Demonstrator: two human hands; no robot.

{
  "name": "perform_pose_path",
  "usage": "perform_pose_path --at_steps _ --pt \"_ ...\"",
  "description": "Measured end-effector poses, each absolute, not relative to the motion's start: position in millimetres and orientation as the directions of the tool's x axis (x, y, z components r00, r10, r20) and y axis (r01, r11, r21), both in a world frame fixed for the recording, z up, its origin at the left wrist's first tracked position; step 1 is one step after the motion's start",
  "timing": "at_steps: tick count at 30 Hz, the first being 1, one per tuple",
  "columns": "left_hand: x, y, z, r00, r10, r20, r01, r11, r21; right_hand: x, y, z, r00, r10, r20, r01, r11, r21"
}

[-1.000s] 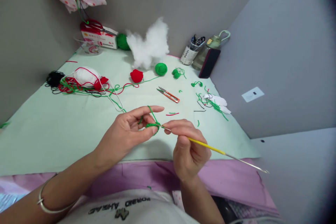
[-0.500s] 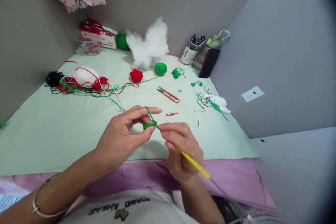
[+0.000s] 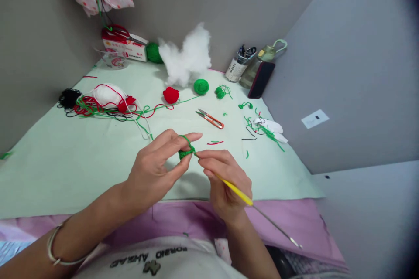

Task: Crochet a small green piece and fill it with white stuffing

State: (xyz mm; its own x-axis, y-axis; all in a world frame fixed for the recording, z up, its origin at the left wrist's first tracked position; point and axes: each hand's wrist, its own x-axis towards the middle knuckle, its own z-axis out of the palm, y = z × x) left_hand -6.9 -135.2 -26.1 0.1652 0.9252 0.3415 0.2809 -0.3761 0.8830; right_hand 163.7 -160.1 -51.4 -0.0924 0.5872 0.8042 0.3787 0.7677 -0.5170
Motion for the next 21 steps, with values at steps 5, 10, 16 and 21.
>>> perform_pose_path --at_steps 5,10,16,21 --pt "-0.2 -137.2 -20.0 0.151 0.987 0.058 0.03 -0.063 0.998 156.6 -158.2 -57.6 -0.058 0.518 0.854 0.396 0.797 -0.456" --pt "-0.4 -139.7 -17.2 0.18 0.983 -0.034 -0.103 0.053 0.993 156.3 -157.6 -60.5 -0.004 0.524 0.852 0.417 0.775 -0.475" --pt "-2.3 -141.1 -25.9 0.315 0.939 -0.141 -0.286 0.235 0.929 158.6 -161.2 -73.8 -0.136 0.374 0.917 0.698 0.693 -0.179" --pt "-10.1 -131.1 -25.7 0.474 0.846 -0.244 -0.395 0.452 0.8 158.2 -161.6 -60.4 0.026 0.558 0.829 0.487 0.717 -0.498"
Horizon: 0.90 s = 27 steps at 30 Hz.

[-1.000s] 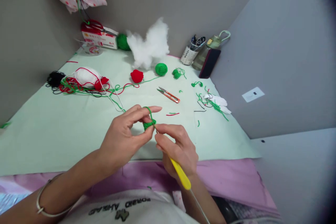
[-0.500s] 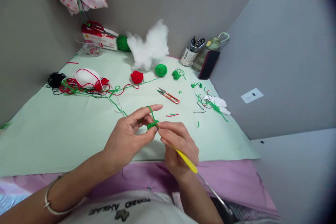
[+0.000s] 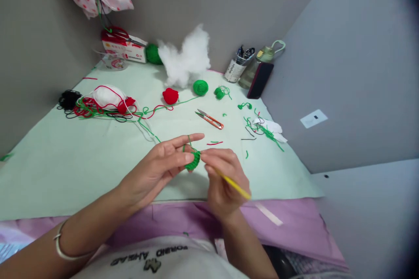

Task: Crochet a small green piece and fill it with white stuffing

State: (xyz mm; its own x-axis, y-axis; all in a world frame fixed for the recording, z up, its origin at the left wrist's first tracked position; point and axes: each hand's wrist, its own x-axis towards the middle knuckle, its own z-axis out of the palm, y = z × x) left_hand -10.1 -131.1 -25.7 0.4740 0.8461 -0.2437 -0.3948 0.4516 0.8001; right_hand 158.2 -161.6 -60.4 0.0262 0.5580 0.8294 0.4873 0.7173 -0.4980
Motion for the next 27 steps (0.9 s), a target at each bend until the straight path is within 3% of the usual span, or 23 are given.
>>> perform_pose_path --at_steps 3,8,10,12,14,16,19,22,27 --pt "-16.5 -125.9 -23.4 0.459 0.866 -0.198 -0.38 0.392 0.838 158.8 -162.3 -49.2 0.184 0.689 0.701 0.221 0.666 -0.713" --pt "-17.3 -127.0 -21.6 0.447 0.889 -0.098 -0.321 0.262 0.91 158.4 -164.9 -44.6 0.242 0.781 0.575 -0.004 0.594 -0.805" --pt "-16.2 -128.6 -21.7 0.385 0.923 -0.013 -0.234 0.111 0.966 157.4 -166.8 -44.2 0.254 0.765 0.592 0.015 0.609 -0.793" --pt "-15.8 -129.8 -21.7 0.298 0.941 0.161 -0.072 -0.146 0.987 156.9 -169.3 -43.3 0.268 0.744 0.613 0.052 0.624 -0.78" --pt "-16.3 -130.6 -21.4 0.257 0.888 0.382 0.104 -0.418 0.902 157.9 -171.7 -42.1 0.279 0.74 0.612 0.072 0.619 -0.782" --pt "-17.1 -131.0 -21.6 0.262 0.837 0.48 0.207 -0.535 0.819 160.2 -172.7 -41.7 0.271 0.779 0.565 0.036 0.578 -0.815" --pt "-16.4 -132.1 -24.1 0.277 0.911 0.305 0.165 -0.358 0.919 162.0 -169.5 -44.1 0.221 0.861 0.459 -0.077 0.484 -0.872" --pt "-12.8 -134.2 -28.7 0.365 0.928 0.074 -0.03 -0.067 0.997 158.3 -162.4 -49.6 0.178 0.875 0.45 -0.118 0.473 -0.873" --pt "-9.0 -135.7 -31.6 0.465 0.885 -0.022 -0.245 0.153 0.958 150.3 -157.3 -55.1 0.184 0.828 0.529 -0.051 0.546 -0.836"
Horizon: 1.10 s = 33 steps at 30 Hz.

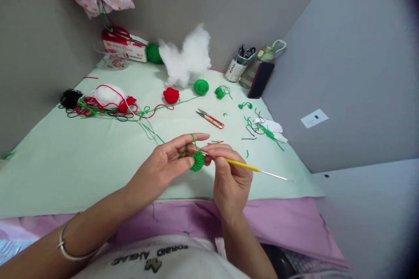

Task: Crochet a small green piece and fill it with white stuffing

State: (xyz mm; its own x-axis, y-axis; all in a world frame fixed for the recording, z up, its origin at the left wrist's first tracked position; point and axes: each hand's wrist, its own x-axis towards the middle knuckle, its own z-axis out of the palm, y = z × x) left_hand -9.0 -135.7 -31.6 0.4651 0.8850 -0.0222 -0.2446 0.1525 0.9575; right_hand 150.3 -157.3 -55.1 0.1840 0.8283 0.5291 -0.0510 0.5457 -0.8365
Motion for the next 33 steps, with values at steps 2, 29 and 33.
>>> perform_pose_path --at_steps 2,29,33 --pt "-8.7 -135.2 -31.0 0.456 0.889 -0.043 -0.256 0.177 0.95 150.1 -157.8 -55.1 0.177 0.816 0.55 -0.025 0.562 -0.827" --pt "-10.2 -129.1 -26.8 0.528 0.823 -0.208 -0.442 0.476 0.761 158.2 -154.2 -46.2 0.293 0.861 0.416 -0.182 0.477 -0.86" --pt "-8.3 -132.4 -30.9 0.528 0.837 -0.145 -0.372 0.381 0.847 154.8 -151.9 -48.0 0.218 0.914 0.343 -0.26 0.393 -0.882"
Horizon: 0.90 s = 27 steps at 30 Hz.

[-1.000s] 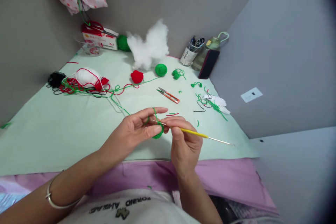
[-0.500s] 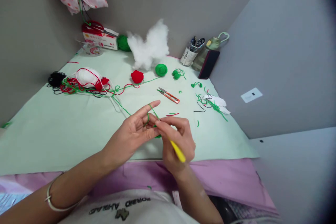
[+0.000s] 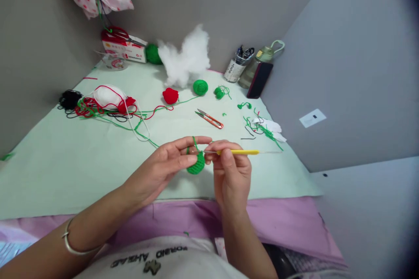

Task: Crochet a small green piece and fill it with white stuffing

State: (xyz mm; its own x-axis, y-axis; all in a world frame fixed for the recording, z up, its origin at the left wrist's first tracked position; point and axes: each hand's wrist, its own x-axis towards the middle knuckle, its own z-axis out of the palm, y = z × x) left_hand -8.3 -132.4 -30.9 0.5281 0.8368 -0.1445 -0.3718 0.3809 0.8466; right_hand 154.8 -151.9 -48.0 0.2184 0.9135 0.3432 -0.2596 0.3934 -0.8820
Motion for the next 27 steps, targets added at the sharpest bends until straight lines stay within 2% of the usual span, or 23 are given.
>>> perform_pose_path --at_steps 8,11,15,18,22,24,27 --pt "-13.3 -129.2 -26.1 0.462 0.88 -0.109 -0.22 0.233 0.947 150.3 -149.9 -50.9 0.134 0.951 0.279 -0.197 0.301 -0.933" --pt "-16.7 -121.4 -15.7 0.45 0.891 -0.054 -0.219 0.169 0.961 150.5 -144.8 -38.2 0.115 0.931 0.347 -0.149 0.362 -0.92" --pt "-17.3 -102.0 -3.4 0.519 0.855 0.024 -0.254 0.127 0.959 149.4 -127.3 -19.5 0.049 0.885 0.463 -0.013 0.464 -0.886" --pt "-16.7 -81.4 0.0 0.534 0.845 0.008 -0.366 0.223 0.904 149.0 -105.6 -11.9 0.002 0.829 0.56 0.125 0.555 -0.822" --pt "-15.4 -62.2 -6.9 0.495 0.865 -0.084 -0.416 0.32 0.851 154.6 -65.3 -8.0 -0.079 0.704 0.706 0.36 0.68 -0.638" --pt "-13.4 -61.5 -14.4 0.536 0.834 -0.126 -0.387 0.376 0.842 164.0 -40.1 -4.6 -0.026 0.695 0.719 0.395 0.668 -0.631" --pt "-10.6 -66.5 -26.3 0.643 0.74 -0.195 -0.306 0.482 0.821 189.0 0.8 1.6 0.15 0.694 0.704 0.413 0.603 -0.682"
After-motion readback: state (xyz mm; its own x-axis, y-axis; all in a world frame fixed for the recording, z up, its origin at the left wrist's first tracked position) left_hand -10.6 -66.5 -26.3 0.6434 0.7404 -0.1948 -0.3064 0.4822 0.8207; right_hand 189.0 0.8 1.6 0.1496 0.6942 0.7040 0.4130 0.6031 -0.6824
